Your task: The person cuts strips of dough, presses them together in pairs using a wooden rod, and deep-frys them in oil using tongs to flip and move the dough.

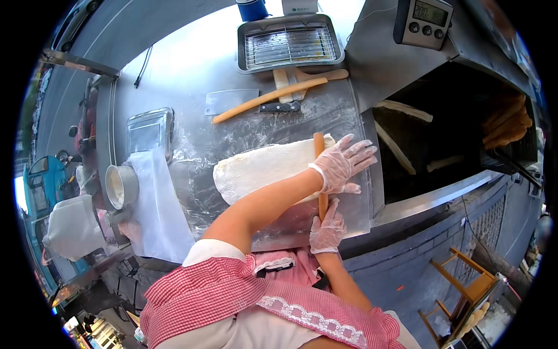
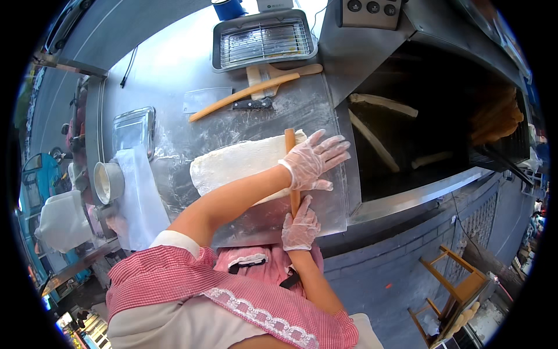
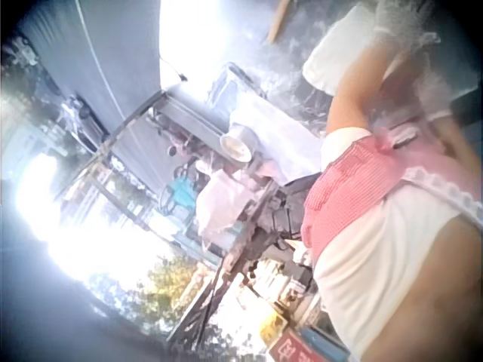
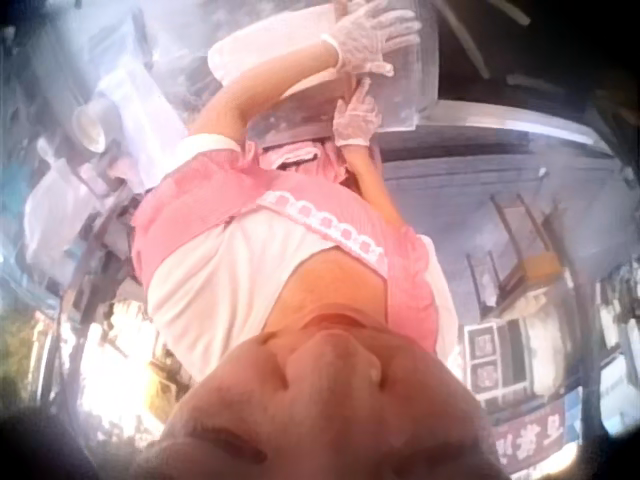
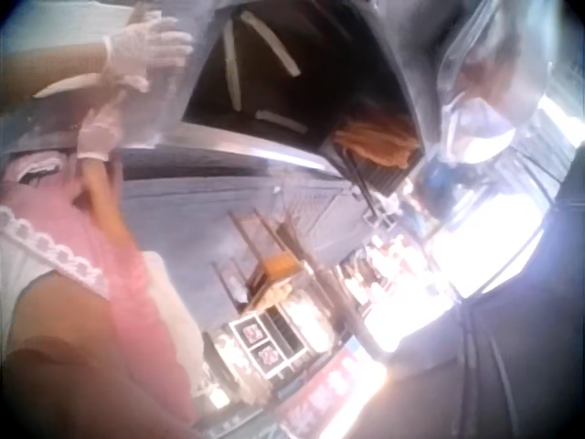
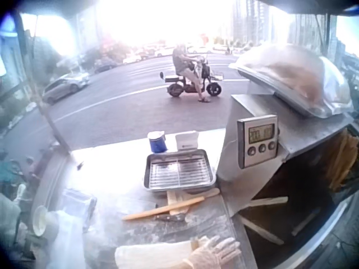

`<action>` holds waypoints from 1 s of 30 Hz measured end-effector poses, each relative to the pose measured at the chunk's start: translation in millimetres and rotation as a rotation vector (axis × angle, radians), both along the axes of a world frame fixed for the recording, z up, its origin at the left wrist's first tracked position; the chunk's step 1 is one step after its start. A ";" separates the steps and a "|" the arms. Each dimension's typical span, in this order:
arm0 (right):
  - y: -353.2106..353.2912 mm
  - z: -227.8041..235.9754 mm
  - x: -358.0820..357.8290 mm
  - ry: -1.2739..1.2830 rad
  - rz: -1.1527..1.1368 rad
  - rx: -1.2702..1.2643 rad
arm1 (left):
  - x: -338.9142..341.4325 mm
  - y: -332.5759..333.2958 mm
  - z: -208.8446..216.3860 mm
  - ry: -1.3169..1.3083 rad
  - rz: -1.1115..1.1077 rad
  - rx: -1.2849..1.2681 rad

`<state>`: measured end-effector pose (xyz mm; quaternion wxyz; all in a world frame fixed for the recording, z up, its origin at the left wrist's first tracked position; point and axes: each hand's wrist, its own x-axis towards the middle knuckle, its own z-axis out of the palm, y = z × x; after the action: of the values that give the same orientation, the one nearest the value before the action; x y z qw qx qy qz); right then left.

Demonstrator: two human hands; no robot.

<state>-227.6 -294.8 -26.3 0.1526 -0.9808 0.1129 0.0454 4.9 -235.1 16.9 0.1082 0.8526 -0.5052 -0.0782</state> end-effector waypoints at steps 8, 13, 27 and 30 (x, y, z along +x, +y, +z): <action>73.9 13.4 -7.2 0.132 0.459 0.105 | -61.8 214.7 19.2 0.190 0.134 0.229; 106.2 2.0 -3.8 0.110 0.467 0.042 | -45.3 140.2 -24.5 -0.079 0.462 -0.144; 222.7 21.1 -27.6 0.276 0.657 0.057 | -117.9 322.2 -32.8 0.072 0.532 0.045; 253.7 40.4 -4.1 0.309 0.703 0.225 | -133.2 390.3 -3.8 0.048 0.473 0.106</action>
<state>-231.7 -41.1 14.1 0.2157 -0.9183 -0.2138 0.2539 -128.3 155.2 13.1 0.0908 0.9496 -0.2839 -0.0971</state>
